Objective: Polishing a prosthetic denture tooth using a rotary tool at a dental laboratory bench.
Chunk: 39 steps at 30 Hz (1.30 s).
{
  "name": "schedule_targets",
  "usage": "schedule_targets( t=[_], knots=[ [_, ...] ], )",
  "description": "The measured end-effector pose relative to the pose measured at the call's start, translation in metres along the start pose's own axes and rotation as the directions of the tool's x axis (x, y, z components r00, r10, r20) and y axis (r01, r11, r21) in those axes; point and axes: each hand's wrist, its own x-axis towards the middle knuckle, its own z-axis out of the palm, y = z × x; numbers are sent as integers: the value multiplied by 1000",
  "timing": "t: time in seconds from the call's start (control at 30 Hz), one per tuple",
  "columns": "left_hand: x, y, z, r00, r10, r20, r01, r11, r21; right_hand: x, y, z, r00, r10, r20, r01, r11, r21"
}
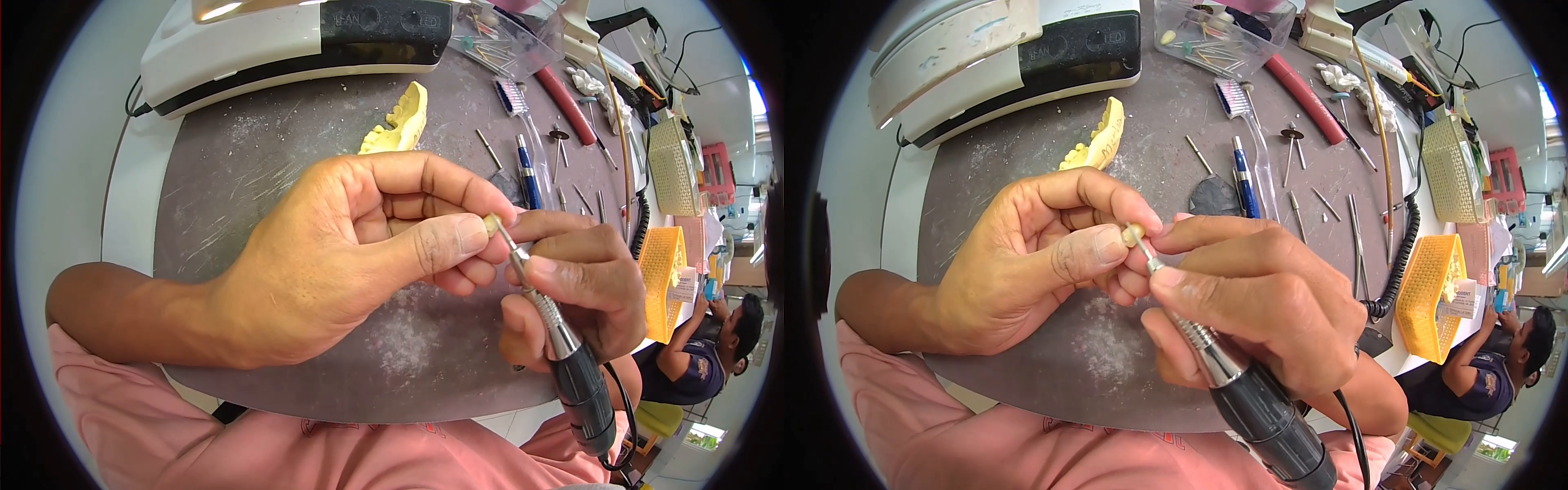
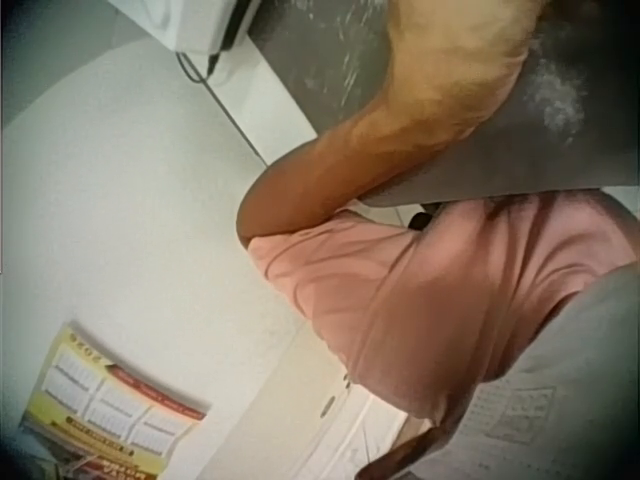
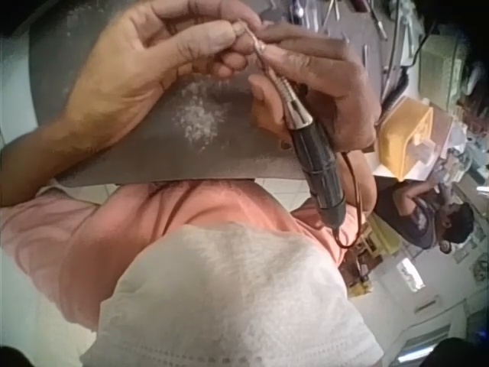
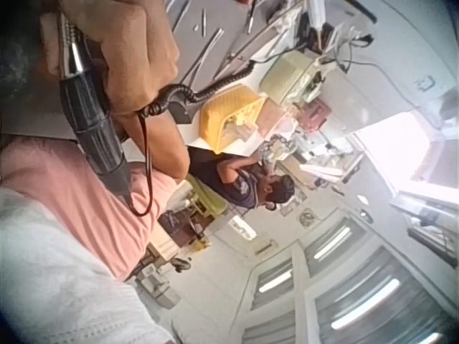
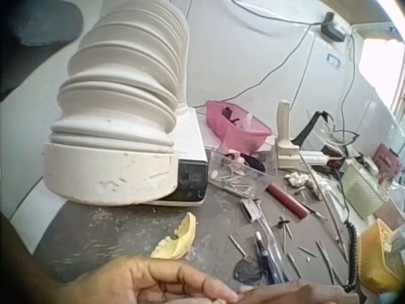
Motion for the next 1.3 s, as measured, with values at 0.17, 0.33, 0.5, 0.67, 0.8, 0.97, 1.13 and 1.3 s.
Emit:
schedule_targets(
  t=[0.17,0.33,0.5,0.67,0.8,0.97,1.13,1.3],
  knots=[
    [0,0,-1,1000,-7,-2,7,1000,-1,0,0,3,998,41,-41,-40,999,11],
    [0,0,-1,1000,1,-5,-1,1000,-11,2,0,1,1000,-16,10,16,1000,-6],
    [0,0,-1,1000,-18,-17,18,1000,-1,2,1,-1,999,33,23,-33,999,6],
    [0,1,-1,1000,-15,-3,15,1000,-5,3,-4,-4,996,74,51,-74,997,-4],
    [-1,-1,-1,1000,-5,-19,5,1000,-7,2,0,-3,998,17,58,-17,1000,2],
    [-1,1,1,1000,-9,0,9,1000,-25,-1,0,0,1000,24,-10,-23,999,23],
    [-1,0,1,1000,-14,9,15,1000,-21,-2,0,0,999,37,-18,-37,999,4],
    [-2,-2,0,1000,-6,-13,6,1000,-7,-1,6,-1,999,-32,25,32,999,11]
  ],
)
